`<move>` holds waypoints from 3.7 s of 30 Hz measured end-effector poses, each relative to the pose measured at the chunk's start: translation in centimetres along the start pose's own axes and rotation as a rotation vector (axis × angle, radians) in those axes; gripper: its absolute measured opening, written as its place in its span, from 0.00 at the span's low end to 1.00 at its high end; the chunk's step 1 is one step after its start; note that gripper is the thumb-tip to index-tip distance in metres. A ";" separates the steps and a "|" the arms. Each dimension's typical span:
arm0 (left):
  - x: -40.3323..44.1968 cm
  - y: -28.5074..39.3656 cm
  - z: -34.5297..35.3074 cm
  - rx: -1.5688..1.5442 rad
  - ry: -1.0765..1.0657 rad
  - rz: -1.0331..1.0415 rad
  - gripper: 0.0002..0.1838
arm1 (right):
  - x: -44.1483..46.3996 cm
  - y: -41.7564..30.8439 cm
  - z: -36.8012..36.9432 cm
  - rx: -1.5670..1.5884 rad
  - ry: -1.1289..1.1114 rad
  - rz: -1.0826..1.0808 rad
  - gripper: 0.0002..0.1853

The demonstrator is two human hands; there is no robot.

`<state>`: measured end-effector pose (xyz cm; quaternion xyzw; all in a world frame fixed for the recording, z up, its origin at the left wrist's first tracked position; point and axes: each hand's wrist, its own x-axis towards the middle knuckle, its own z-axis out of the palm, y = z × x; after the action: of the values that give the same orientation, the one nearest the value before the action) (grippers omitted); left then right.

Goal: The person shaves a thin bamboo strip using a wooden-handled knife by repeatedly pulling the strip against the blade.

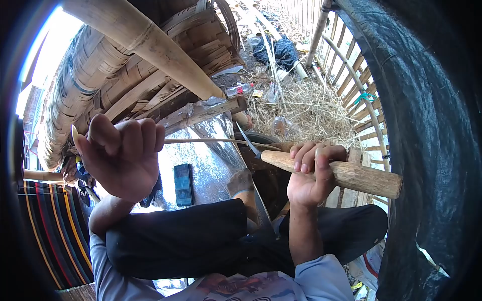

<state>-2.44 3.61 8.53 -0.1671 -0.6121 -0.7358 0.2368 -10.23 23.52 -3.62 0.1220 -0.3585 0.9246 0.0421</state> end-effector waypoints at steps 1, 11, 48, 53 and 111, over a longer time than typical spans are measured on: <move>0.0 -0.2 -0.1 -0.009 0.000 0.022 0.26 | 0.0 -0.1 0.2 -0.009 -0.012 0.004 0.09; -0.8 -0.6 0.1 -0.021 -0.084 0.059 0.28 | -1.5 3.6 -1.3 -0.175 -0.102 0.126 0.08; 0.0 0.3 -1.1 0.007 -0.140 -0.068 0.25 | -4.8 16.6 -18.1 -0.533 -0.050 0.403 0.09; 0.2 0.4 -1.4 -0.044 -0.157 -0.084 0.29 | -2.3 13.7 -15.8 -0.091 0.067 0.368 0.08; 1.6 0.1 0.1 0.292 -0.290 -0.009 0.21 | -0.4 15.5 -18.1 -0.065 -0.089 0.516 0.12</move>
<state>-3.70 3.42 9.46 -0.2325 -0.7407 -0.6084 0.1648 -15.91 24.20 -26.78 0.0654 -0.4089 0.8864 -0.2070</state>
